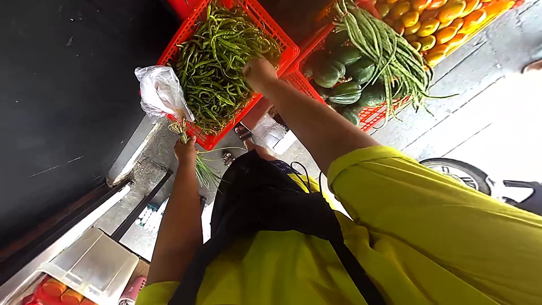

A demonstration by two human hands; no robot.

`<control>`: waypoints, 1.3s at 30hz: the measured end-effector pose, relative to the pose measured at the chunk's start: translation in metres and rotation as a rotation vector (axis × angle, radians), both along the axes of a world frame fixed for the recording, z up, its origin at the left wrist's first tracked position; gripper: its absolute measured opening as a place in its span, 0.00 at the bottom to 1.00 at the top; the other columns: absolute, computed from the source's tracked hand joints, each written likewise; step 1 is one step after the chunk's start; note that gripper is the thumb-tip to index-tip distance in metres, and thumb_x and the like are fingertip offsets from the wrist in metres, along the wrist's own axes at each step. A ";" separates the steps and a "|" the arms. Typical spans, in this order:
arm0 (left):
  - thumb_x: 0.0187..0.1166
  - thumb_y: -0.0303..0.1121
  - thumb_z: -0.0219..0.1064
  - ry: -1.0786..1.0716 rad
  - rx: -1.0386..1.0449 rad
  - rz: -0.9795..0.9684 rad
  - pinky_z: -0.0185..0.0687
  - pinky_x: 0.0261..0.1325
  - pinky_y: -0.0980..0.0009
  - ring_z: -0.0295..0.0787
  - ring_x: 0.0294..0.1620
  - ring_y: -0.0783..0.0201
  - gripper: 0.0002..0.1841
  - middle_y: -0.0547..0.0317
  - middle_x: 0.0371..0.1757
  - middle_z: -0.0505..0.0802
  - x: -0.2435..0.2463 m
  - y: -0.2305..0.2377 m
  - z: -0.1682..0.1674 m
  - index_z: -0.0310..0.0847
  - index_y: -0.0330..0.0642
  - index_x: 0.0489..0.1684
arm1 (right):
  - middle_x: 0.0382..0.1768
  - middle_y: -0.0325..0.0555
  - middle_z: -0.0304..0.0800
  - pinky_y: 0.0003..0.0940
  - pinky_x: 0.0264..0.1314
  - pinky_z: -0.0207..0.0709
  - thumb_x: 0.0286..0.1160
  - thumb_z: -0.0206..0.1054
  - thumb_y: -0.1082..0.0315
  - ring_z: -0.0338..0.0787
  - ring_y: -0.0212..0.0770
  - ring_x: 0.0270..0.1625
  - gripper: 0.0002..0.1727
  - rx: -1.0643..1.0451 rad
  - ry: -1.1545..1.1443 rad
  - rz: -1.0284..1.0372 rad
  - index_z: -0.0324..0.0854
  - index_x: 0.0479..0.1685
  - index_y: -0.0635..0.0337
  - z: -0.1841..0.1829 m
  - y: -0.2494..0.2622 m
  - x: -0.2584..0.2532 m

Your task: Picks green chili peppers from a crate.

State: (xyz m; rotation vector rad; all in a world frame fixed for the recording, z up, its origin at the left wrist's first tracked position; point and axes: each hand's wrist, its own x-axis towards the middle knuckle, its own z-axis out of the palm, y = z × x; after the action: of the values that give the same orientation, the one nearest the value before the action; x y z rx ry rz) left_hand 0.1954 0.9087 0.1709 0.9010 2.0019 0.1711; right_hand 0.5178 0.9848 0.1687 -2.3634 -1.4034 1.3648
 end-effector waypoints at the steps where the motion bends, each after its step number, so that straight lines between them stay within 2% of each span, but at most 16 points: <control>1: 0.82 0.37 0.71 0.006 -0.006 -0.001 0.86 0.48 0.55 0.88 0.42 0.55 0.19 0.42 0.50 0.89 0.001 0.001 0.000 0.81 0.32 0.61 | 0.65 0.55 0.90 0.71 0.69 0.77 0.80 0.63 0.64 0.86 0.61 0.72 0.18 -0.032 -0.044 0.012 0.87 0.65 0.51 -0.002 0.002 -0.004; 6: 0.81 0.38 0.72 0.030 -0.024 -0.062 0.83 0.55 0.52 0.88 0.45 0.54 0.20 0.41 0.51 0.90 -0.004 0.003 -0.002 0.81 0.32 0.61 | 0.74 0.51 0.83 0.69 0.70 0.77 0.79 0.65 0.64 0.83 0.59 0.75 0.20 -0.055 -0.070 -0.024 0.85 0.69 0.49 -0.012 0.001 -0.012; 10: 0.80 0.37 0.74 0.030 -0.022 -0.067 0.80 0.61 0.48 0.87 0.53 0.50 0.20 0.39 0.53 0.90 -0.006 0.006 -0.004 0.82 0.31 0.60 | 0.66 0.52 0.87 0.61 0.72 0.78 0.78 0.69 0.62 0.85 0.54 0.71 0.15 0.123 0.069 -0.136 0.86 0.61 0.53 -0.021 -0.017 -0.005; 13: 0.80 0.37 0.74 0.031 -0.034 -0.065 0.82 0.54 0.49 0.87 0.47 0.51 0.19 0.40 0.50 0.90 -0.005 0.006 -0.002 0.83 0.31 0.59 | 0.61 0.54 0.87 0.51 0.69 0.81 0.79 0.70 0.63 0.87 0.50 0.64 0.15 0.276 0.190 -0.266 0.85 0.59 0.58 -0.012 -0.041 -0.003; 15: 0.79 0.37 0.74 0.035 -0.030 -0.071 0.83 0.50 0.50 0.87 0.43 0.52 0.18 0.41 0.47 0.90 -0.005 0.007 -0.003 0.83 0.31 0.57 | 0.55 0.53 0.89 0.45 0.64 0.83 0.78 0.71 0.65 0.89 0.45 0.56 0.14 0.371 0.271 -0.384 0.84 0.58 0.61 -0.009 -0.060 -0.002; 17: 0.79 0.37 0.74 0.043 -0.034 -0.074 0.83 0.48 0.51 0.86 0.40 0.52 0.18 0.41 0.45 0.89 -0.006 0.007 -0.004 0.82 0.31 0.57 | 0.54 0.52 0.90 0.39 0.61 0.84 0.79 0.69 0.67 0.90 0.41 0.54 0.14 0.489 0.304 -0.483 0.83 0.58 0.64 -0.006 -0.077 -0.002; 20: 0.80 0.36 0.73 0.040 -0.028 -0.062 0.83 0.49 0.52 0.86 0.41 0.54 0.17 0.42 0.47 0.89 -0.003 0.007 -0.001 0.83 0.32 0.57 | 0.51 0.52 0.88 0.30 0.51 0.85 0.81 0.67 0.69 0.89 0.36 0.46 0.14 0.714 0.245 -0.555 0.79 0.60 0.68 0.001 -0.091 -0.005; 22: 0.79 0.36 0.74 0.029 -0.012 -0.052 0.81 0.55 0.49 0.87 0.47 0.52 0.17 0.41 0.49 0.90 -0.002 0.006 0.001 0.84 0.31 0.56 | 0.44 0.51 0.87 0.27 0.43 0.83 0.82 0.65 0.71 0.86 0.33 0.39 0.13 0.857 0.177 -0.528 0.77 0.57 0.70 0.009 -0.094 -0.011; 23: 0.79 0.36 0.73 0.029 -0.012 -0.052 0.81 0.54 0.50 0.87 0.47 0.52 0.17 0.41 0.49 0.90 -0.001 0.005 0.002 0.84 0.32 0.56 | 0.44 0.51 0.86 0.27 0.43 0.83 0.82 0.65 0.72 0.85 0.34 0.38 0.12 0.885 0.161 -0.506 0.76 0.57 0.72 0.014 -0.094 -0.013; 25: 0.80 0.36 0.73 0.035 -0.020 -0.059 0.84 0.48 0.52 0.87 0.42 0.54 0.17 0.42 0.48 0.90 0.000 0.006 0.002 0.83 0.33 0.58 | 0.46 0.54 0.87 0.31 0.49 0.87 0.82 0.64 0.73 0.89 0.37 0.43 0.13 0.876 0.161 -0.465 0.74 0.58 0.73 0.019 -0.094 -0.016; 28: 0.80 0.35 0.73 0.032 -0.041 -0.055 0.85 0.45 0.54 0.87 0.40 0.54 0.17 0.41 0.48 0.90 0.000 0.008 0.003 0.82 0.33 0.59 | 0.46 0.55 0.88 0.35 0.52 0.87 0.80 0.63 0.76 0.91 0.40 0.46 0.14 0.864 0.228 -0.432 0.73 0.60 0.73 0.018 -0.090 -0.020; 30: 0.80 0.36 0.73 0.029 -0.045 -0.052 0.86 0.43 0.56 0.87 0.38 0.55 0.18 0.42 0.48 0.89 -0.001 0.008 0.002 0.82 0.32 0.59 | 0.49 0.54 0.91 0.38 0.56 0.88 0.79 0.65 0.74 0.92 0.40 0.49 0.15 0.769 0.325 -0.391 0.74 0.61 0.71 0.018 -0.086 -0.023; 32: 0.80 0.36 0.73 0.030 -0.049 -0.050 0.85 0.43 0.56 0.86 0.38 0.56 0.17 0.43 0.48 0.89 0.000 0.008 0.003 0.82 0.33 0.58 | 0.56 0.55 0.90 0.43 0.64 0.86 0.78 0.68 0.72 0.92 0.44 0.57 0.18 0.526 0.401 -0.275 0.76 0.64 0.68 0.018 -0.079 -0.023; 35: 0.81 0.36 0.72 0.053 -0.067 -0.072 0.86 0.48 0.53 0.89 0.44 0.52 0.19 0.39 0.53 0.89 0.002 0.009 0.006 0.81 0.31 0.62 | 0.74 0.60 0.80 0.58 0.74 0.79 0.73 0.67 0.72 0.83 0.57 0.74 0.26 0.177 0.211 -0.090 0.78 0.74 0.59 0.010 -0.058 -0.011; 37: 0.81 0.37 0.72 0.068 -0.069 -0.074 0.87 0.47 0.53 0.89 0.42 0.52 0.19 0.39 0.52 0.89 0.002 0.009 0.004 0.81 0.31 0.62 | 0.75 0.59 0.79 0.66 0.73 0.77 0.75 0.65 0.71 0.81 0.60 0.77 0.23 0.117 0.046 -0.070 0.81 0.71 0.55 -0.001 -0.038 0.006; 39: 0.80 0.36 0.73 0.066 -0.063 -0.071 0.86 0.44 0.55 0.88 0.39 0.54 0.19 0.41 0.51 0.89 0.002 0.008 0.004 0.81 0.32 0.61 | 0.73 0.54 0.83 0.68 0.73 0.76 0.77 0.63 0.69 0.82 0.59 0.77 0.21 0.077 -0.053 -0.025 0.85 0.69 0.50 -0.011 -0.017 0.020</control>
State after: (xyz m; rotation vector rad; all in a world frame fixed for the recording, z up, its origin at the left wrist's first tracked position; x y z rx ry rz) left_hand 0.1977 0.9167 0.1749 0.9467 2.0208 0.0383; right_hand 0.5376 0.9675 0.1581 -2.3760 -1.4084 1.2280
